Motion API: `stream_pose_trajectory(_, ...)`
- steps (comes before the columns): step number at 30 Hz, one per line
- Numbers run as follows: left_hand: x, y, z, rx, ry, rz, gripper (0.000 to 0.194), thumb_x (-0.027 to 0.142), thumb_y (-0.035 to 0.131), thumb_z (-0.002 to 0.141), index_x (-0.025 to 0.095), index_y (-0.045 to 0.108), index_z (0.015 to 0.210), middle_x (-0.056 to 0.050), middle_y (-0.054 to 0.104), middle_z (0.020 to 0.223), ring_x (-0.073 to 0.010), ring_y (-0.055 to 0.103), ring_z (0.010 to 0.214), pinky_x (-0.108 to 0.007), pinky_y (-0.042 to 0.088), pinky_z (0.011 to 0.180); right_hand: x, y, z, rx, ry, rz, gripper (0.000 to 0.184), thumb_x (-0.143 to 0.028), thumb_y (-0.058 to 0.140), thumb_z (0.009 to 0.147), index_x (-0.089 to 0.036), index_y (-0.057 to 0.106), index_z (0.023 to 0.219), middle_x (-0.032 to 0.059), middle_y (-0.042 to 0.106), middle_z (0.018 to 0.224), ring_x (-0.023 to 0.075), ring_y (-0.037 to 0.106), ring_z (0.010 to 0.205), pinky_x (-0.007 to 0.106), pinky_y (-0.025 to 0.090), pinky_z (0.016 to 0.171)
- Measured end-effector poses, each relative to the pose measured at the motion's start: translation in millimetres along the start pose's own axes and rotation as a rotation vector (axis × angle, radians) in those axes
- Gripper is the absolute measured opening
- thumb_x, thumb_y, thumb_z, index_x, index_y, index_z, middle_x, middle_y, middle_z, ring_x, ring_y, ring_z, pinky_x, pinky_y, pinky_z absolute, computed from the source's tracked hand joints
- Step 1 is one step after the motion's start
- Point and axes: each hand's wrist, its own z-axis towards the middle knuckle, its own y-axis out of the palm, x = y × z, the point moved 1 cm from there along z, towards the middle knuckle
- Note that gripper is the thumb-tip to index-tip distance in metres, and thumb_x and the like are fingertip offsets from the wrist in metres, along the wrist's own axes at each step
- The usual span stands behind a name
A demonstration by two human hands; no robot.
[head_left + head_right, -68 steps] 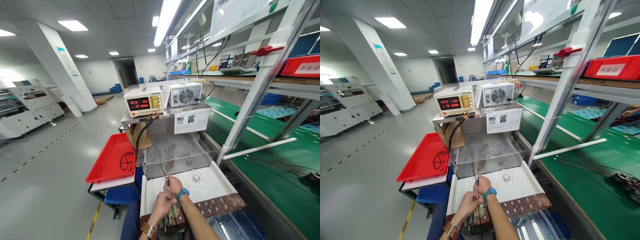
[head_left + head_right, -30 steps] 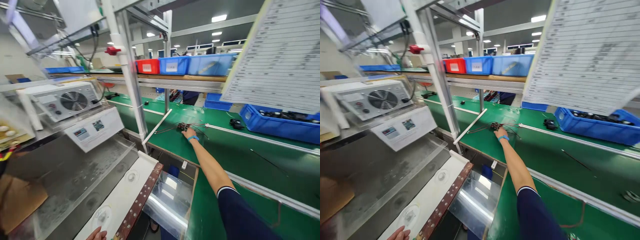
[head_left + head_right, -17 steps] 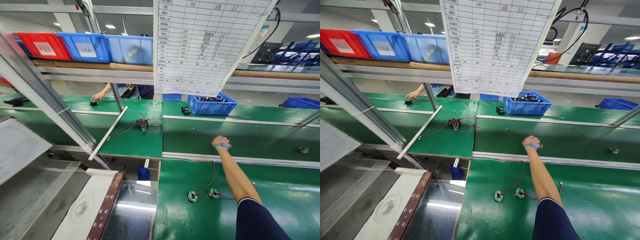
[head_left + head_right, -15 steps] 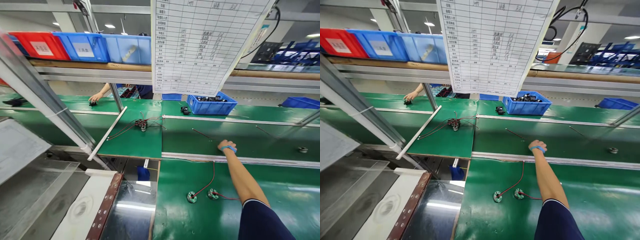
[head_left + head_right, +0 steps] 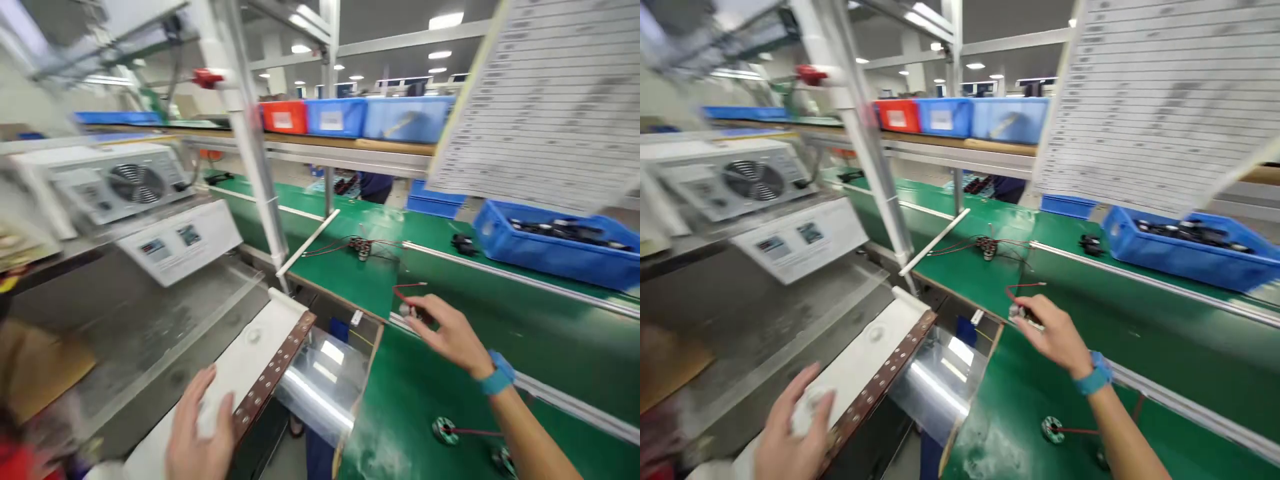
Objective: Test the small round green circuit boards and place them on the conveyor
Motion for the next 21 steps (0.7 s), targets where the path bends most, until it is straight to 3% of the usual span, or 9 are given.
stream_pose_trajectory(1, 14.5, -1.7, -0.6, 0.044, 0.204, -0.031, 0.047, 0.041, 0.058, 0.090, 0.023, 0.055, 0.134, -0.014, 0.060, 0.139, -0.0354, 0.052, 0.134, -0.056, 0.043, 0.110, -38.5, 14.5, 14.9, -0.103, -0.144, 0.098, 0.029, -0.039, 0.053, 0.098, -0.022, 0.061, 0.121, 0.0078, 0.065, 0.096, 0.0178, 0.061, 0.080, 0.029, 0.050, 0.072)
stream_pose_trajectory(3, 35.8, -6.2, 0.0, 0.112, 0.485, 0.068, 0.060, 0.032, 0.061, 0.090, 0.020, 0.042, 0.145, -0.018, 0.049, 0.151, -0.0344, 0.036, 0.146, -0.055, 0.035, 0.116, -105.5, 48.8, 38.1, -0.302, -0.416, 0.256, 0.029, -0.035, 0.052, 0.099, -0.022, 0.059, 0.125, 0.0079, 0.064, 0.098, 0.0173, 0.062, 0.083, 0.028, 0.049, 0.073)
stream_pose_trajectory(5, 38.9, -14.2, 3.5, 0.033, 0.511, 0.291, 0.055, 0.028, 0.058, 0.092, 0.017, 0.044, 0.143, -0.018, 0.050, 0.150, -0.0356, 0.031, 0.149, -0.058, 0.026, 0.120, -156.0, 93.7, 54.7, -0.471, -0.612, 0.345, 0.031, -0.037, 0.052, 0.099, -0.022, 0.058, 0.126, 0.0080, 0.064, 0.099, 0.0183, 0.062, 0.088, 0.028, 0.049, 0.076)
stream_pose_trajectory(7, 21.4, -29.5, 6.5, -0.157, 0.310, 0.512, 0.032, 0.022, 0.047, 0.096, 0.016, 0.060, 0.125, -0.017, 0.068, 0.129, -0.0347, 0.050, 0.136, -0.058, 0.027, 0.118, -193.4, 150.7, 66.8, -0.597, -0.684, 0.330, 0.031, -0.038, 0.053, 0.098, -0.023, 0.059, 0.124, 0.0077, 0.065, 0.099, 0.0199, 0.062, 0.092, 0.029, 0.049, 0.079)
stream_pose_trajectory(10, -27.7, -65.9, -1.9, -0.421, -0.155, 0.705, 0.035, 0.018, 0.031, 0.098, 0.016, 0.066, 0.099, -0.015, 0.077, 0.094, -0.0306, 0.072, 0.098, -0.049, 0.047, 0.097, -238.3, 246.1, 75.1, -0.720, -0.630, 0.175, 0.026, -0.036, 0.055, 0.096, -0.022, 0.062, 0.117, 0.0082, 0.066, 0.104, 0.0224, 0.063, 0.097, 0.030, 0.047, 0.083)
stream_pose_trajectory(12, -62.0, -91.5, -18.0, -0.497, -0.398, 0.748, 0.036, 0.021, 0.028, 0.098, 0.016, 0.064, 0.101, -0.018, 0.076, 0.093, -0.0317, 0.074, 0.090, -0.042, 0.051, 0.080, -265.0, 302.9, 73.2, -0.780, -0.567, 0.096, 0.025, -0.035, 0.058, 0.093, -0.020, 0.063, 0.113, 0.0095, 0.068, 0.109, 0.0240, 0.064, 0.099, 0.030, 0.046, 0.084)
stream_pose_trajectory(14, -92.3, -111.0, -40.0, -0.525, -0.550, 0.707, 0.035, 0.024, 0.027, 0.098, 0.018, 0.061, 0.100, -0.018, 0.076, 0.096, -0.0321, 0.073, 0.090, -0.039, 0.048, 0.073, -288.6, 346.7, 66.5, -0.828, -0.525, 0.066, 0.026, -0.038, 0.059, 0.093, -0.019, 0.064, 0.110, 0.0105, 0.069, 0.110, 0.0248, 0.066, 0.100, 0.030, 0.046, 0.082)
stream_pose_trajectory(17, -127.7, -121.9, -77.9, -0.491, -0.652, 0.374, 0.030, 0.028, 0.030, 0.095, 0.022, 0.057, 0.084, -0.011, 0.074, 0.080, -0.0262, 0.071, 0.080, -0.035, 0.046, 0.072, -314.7, 386.9, 52.2, -0.857, -0.493, 0.057, 0.029, -0.043, 0.057, 0.093, -0.019, 0.065, 0.107, 0.0120, 0.071, 0.112, 0.0257, 0.067, 0.101, 0.030, 0.046, 0.082)
stream_pose_trajectory(21, -146.3, -107.3, -123.0, -0.345, -0.923, -0.410, 0.029, 0.052, 0.052, 0.084, 0.022, 0.054, 0.083, 0.001, 0.064, 0.061, -0.0164, 0.063, 0.057, -0.025, 0.042, 0.054, -329.4, 411.2, 36.2, -0.883, -0.460, 0.010, 0.029, -0.040, 0.057, 0.092, -0.017, 0.065, 0.109, 0.0140, 0.072, 0.114, 0.0272, 0.068, 0.101, 0.031, 0.047, 0.080)
